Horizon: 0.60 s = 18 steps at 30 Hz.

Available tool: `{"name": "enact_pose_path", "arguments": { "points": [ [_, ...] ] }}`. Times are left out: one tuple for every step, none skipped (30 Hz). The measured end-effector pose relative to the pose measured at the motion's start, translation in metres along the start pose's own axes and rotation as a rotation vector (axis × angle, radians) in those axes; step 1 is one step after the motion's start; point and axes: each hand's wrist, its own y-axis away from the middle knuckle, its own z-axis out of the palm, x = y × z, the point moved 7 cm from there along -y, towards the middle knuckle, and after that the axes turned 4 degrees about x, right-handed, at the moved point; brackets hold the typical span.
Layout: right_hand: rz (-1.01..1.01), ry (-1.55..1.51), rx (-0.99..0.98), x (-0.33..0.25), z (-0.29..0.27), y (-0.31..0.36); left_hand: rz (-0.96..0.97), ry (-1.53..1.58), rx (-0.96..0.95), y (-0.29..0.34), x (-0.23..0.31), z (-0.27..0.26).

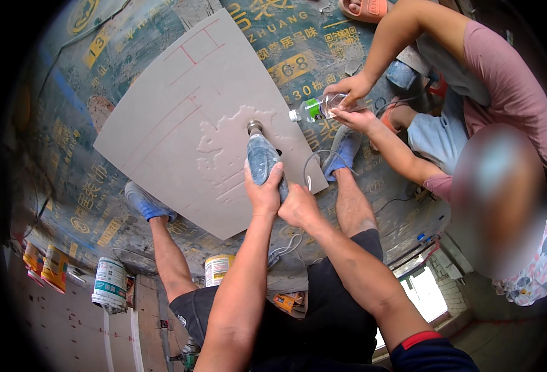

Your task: The person uses a handheld drill with a hole saw bit to drill multiple holes into a large white tile. Another person assists by pouring water from a bottle onto the drilling site to cool the area. The recorder then switches to an angle grinder to smooth the edges of the drilled holes.

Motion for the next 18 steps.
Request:
{"name": "enact_pose_path", "arguments": {
  "points": [
    [0.013,0.008,-0.001,-0.001,0.000,0.001,-0.012,0.014,-0.008,0.000,0.002,-0.001],
    [0.026,0.016,-0.002,-0.002,0.001,0.001,-0.024,0.027,-0.015,0.000,0.005,-0.001],
    [0.023,0.010,-0.006,-0.004,0.002,0.001,-0.018,0.010,-0.021,-0.002,0.006,-0.003],
    [0.020,0.004,-0.010,-0.006,0.003,0.001,-0.013,-0.007,-0.028,-0.004,0.007,-0.005],
    [0.016,-0.002,-0.014,-0.008,0.004,0.001,-0.008,-0.024,-0.034,-0.005,0.008,-0.006],
    [0.012,-0.002,-0.010,-0.010,0.004,0.001,-0.001,-0.028,-0.024,-0.006,0.011,-0.007],
    [0.008,-0.002,-0.006,-0.012,0.004,0.001,0.005,-0.033,-0.014,-0.006,0.014,-0.008],
    [0.004,-0.002,-0.002,-0.013,0.004,0.002,0.012,-0.037,-0.004,-0.006,0.016,-0.009],
    [0.010,-0.005,-0.002,-0.014,0.005,0.001,0.002,-0.019,-0.011,-0.007,0.016,-0.009],
    [0.016,-0.008,-0.001,-0.014,0.005,0.001,-0.008,-0.002,-0.018,-0.008,0.016,-0.009],
    [0.022,-0.011,0.000,-0.014,0.006,0.001,-0.018,0.016,-0.025,-0.009,0.016,-0.009],
    [0.024,-0.021,0.003,-0.015,0.005,0.001,-0.026,-0.006,-0.022,-0.010,0.017,-0.010],
    [0.026,-0.030,0.006,-0.015,0.005,0.000,-0.035,-0.027,-0.020,-0.011,0.017,-0.010],
    [0.029,-0.040,0.008,-0.016,0.004,0.000,-0.043,-0.049,-0.018,-0.011,0.018,-0.009],
    [0.034,-0.041,0.001,-0.018,0.002,0.000,-0.048,-0.050,-0.009,-0.012,0.018,-0.009],
    [0.039,-0.043,-0.006,-0.021,-0.001,0.001,-0.054,-0.050,-0.001,-0.012,0.018,-0.008],
    [0.044,-0.045,-0.013,-0.023,-0.003,0.002,-0.059,-0.051,0.008,-0.012,0.018,-0.008],
    [0.038,-0.041,-0.012,-0.023,-0.004,0.000,-0.063,-0.064,0.012,-0.012,0.020,-0.006]
  ]
}}
